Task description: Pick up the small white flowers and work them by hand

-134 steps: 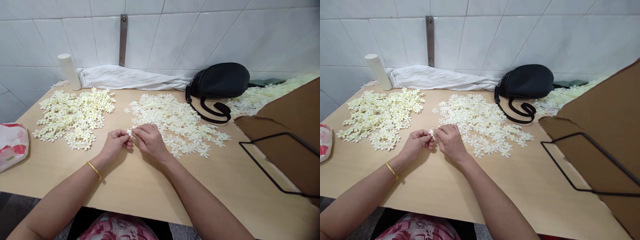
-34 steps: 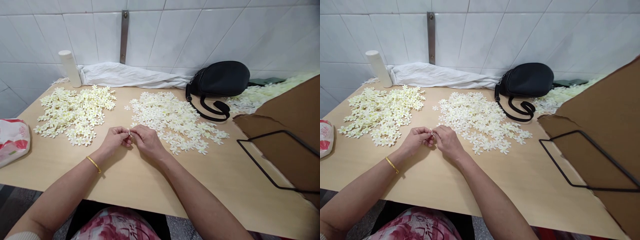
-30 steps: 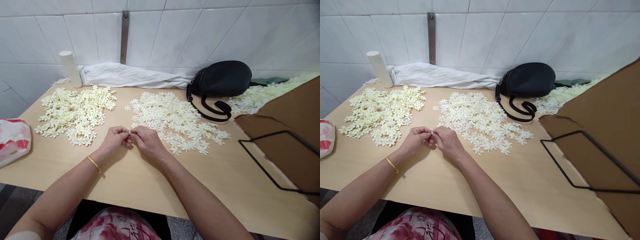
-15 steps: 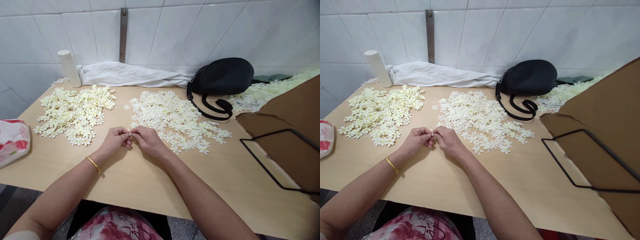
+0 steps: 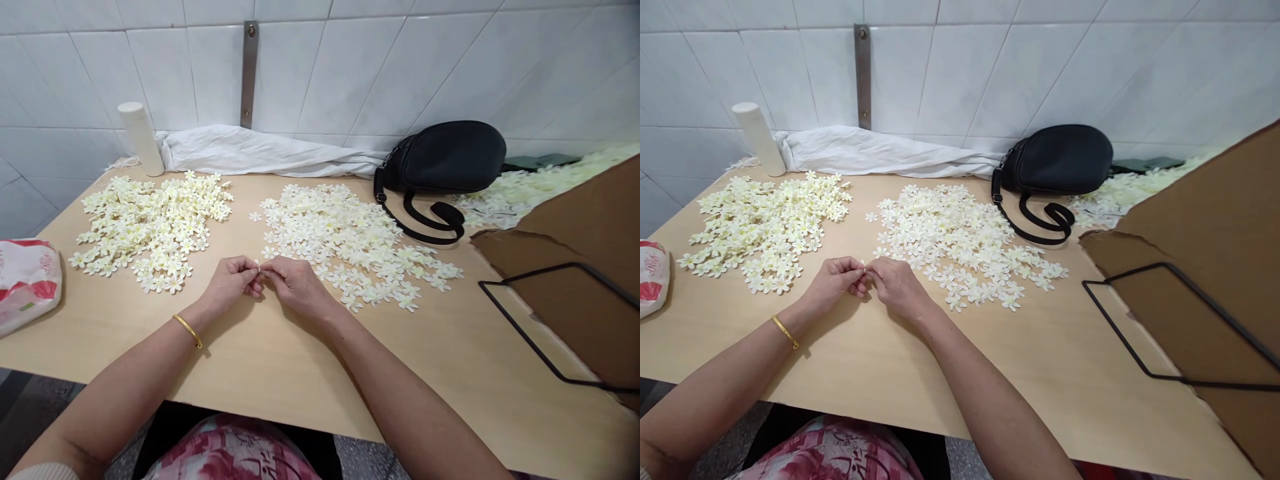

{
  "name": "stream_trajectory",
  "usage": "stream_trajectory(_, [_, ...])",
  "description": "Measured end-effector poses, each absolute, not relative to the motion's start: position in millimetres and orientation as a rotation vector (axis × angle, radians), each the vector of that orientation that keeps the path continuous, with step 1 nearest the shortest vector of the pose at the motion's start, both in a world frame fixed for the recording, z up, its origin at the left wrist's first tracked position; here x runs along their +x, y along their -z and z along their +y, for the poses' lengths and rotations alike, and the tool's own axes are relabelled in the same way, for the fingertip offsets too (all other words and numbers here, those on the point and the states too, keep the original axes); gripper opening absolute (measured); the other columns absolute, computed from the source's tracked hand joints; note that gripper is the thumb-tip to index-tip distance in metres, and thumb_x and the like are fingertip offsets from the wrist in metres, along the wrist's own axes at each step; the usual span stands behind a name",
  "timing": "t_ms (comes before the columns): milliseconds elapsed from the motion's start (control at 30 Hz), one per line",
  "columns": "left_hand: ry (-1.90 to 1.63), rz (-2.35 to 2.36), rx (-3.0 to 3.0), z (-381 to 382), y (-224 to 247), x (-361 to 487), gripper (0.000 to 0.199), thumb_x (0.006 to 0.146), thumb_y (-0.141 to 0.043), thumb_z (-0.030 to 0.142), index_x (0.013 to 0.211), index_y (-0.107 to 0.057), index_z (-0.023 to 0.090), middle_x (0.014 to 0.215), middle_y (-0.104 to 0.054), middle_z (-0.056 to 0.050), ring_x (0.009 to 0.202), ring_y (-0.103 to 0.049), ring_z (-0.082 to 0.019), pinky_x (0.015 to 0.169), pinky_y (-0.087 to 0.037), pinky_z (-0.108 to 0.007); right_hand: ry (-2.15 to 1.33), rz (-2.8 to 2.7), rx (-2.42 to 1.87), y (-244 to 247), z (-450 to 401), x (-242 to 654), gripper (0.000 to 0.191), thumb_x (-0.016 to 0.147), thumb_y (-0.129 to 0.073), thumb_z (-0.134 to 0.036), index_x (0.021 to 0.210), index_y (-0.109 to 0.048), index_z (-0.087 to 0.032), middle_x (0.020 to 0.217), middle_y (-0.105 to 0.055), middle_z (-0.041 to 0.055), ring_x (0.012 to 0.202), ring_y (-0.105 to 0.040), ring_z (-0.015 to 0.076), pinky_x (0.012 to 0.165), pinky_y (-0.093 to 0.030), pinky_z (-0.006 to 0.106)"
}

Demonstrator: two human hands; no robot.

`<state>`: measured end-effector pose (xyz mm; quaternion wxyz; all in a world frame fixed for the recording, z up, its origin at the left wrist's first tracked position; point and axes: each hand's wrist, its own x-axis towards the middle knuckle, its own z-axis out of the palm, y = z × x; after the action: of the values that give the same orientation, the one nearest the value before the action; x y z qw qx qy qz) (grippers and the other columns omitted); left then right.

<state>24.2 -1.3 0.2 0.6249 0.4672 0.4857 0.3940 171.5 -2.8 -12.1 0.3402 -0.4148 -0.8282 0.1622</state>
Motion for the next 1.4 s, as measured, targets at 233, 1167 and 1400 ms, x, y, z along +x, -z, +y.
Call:
stream_trajectory(233, [-0.911,1.151,1.087,-4,0,27,0.012,0.074,-0.05,0.011,0.062,-0.052,0.012,0.049,-0.054,0.0,0.043,-0.053,-0.008,0.05,-0.046,-0.023,-0.516,-2.068,-1.109,13,-2,170,0.022,0.081,-0.041,-0.012,0.077,-0.061,-0.016,0.068,-0.063,0.0023,0.063,-0.056,0.0112,0.061,-0.041,0.022])
stream_trajectory(1167, [-1.018,1.117,0.987,0,-3,25,0.008,0.062,-0.057,0.014,0.058,-0.05,0.013,0.05,-0.055,0.0,0.043,-0.05,-0.007,0.045,-0.041,-0.02,-0.939,-1.548,-1.21,8,4,177,0.011,0.075,-0.047,-0.025,0.069,-0.053,-0.018,0.064,-0.057,-0.0007,0.062,-0.057,0.0125,0.058,-0.044,0.025])
stream_trajectory(1400, [-1.057,1.137,0.977,4,-4,21,0.013,0.063,-0.059,0.019,0.058,-0.049,0.014,0.053,-0.055,0.0,0.046,-0.05,-0.007,0.047,-0.04,-0.02,-0.665,-1.469,-1.346,-2,12,207,0.012,0.075,-0.046,-0.024,0.066,-0.051,-0.018,0.06,-0.054,-0.0004,0.06,-0.055,0.0137,0.055,-0.041,0.025])
